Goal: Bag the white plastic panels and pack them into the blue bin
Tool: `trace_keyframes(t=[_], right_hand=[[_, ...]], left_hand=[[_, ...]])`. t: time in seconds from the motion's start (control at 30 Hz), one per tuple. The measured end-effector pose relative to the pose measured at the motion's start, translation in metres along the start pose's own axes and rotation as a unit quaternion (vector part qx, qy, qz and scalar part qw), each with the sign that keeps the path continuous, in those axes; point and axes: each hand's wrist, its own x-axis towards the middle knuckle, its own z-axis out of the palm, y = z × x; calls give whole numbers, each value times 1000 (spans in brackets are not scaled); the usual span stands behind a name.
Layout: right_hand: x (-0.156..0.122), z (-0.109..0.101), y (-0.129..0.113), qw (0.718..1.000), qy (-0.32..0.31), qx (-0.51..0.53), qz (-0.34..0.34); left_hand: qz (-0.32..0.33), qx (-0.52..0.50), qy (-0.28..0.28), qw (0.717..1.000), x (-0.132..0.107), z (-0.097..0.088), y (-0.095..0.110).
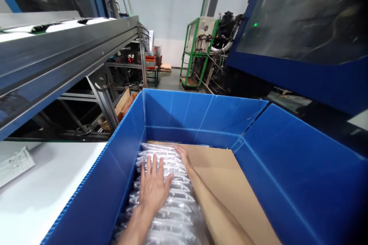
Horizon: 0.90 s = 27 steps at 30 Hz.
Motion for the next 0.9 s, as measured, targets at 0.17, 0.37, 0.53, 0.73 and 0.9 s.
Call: trace_keyframes(t=[0.17,0.37,0.53,0.73,0.9], right_hand=[[20,-11,4,999,33,-32,-26],[26,-9,2,996,-21,-80,-20],[36,-24,-21,985,-102,-140,-23],[44,-23,-42,966,-153,-210,-9],[42,-14,-54,958,-108,-266,-17]], left_hand=[[6,15,-25,1000,-1,7,-1],[23,7,-31,999,-4,-1,-5],[18,4,-12,1000,-2,-12,2],[29,-16,23,999,-6,-25,13],[35,-75,18,996,-40,-49,38]])
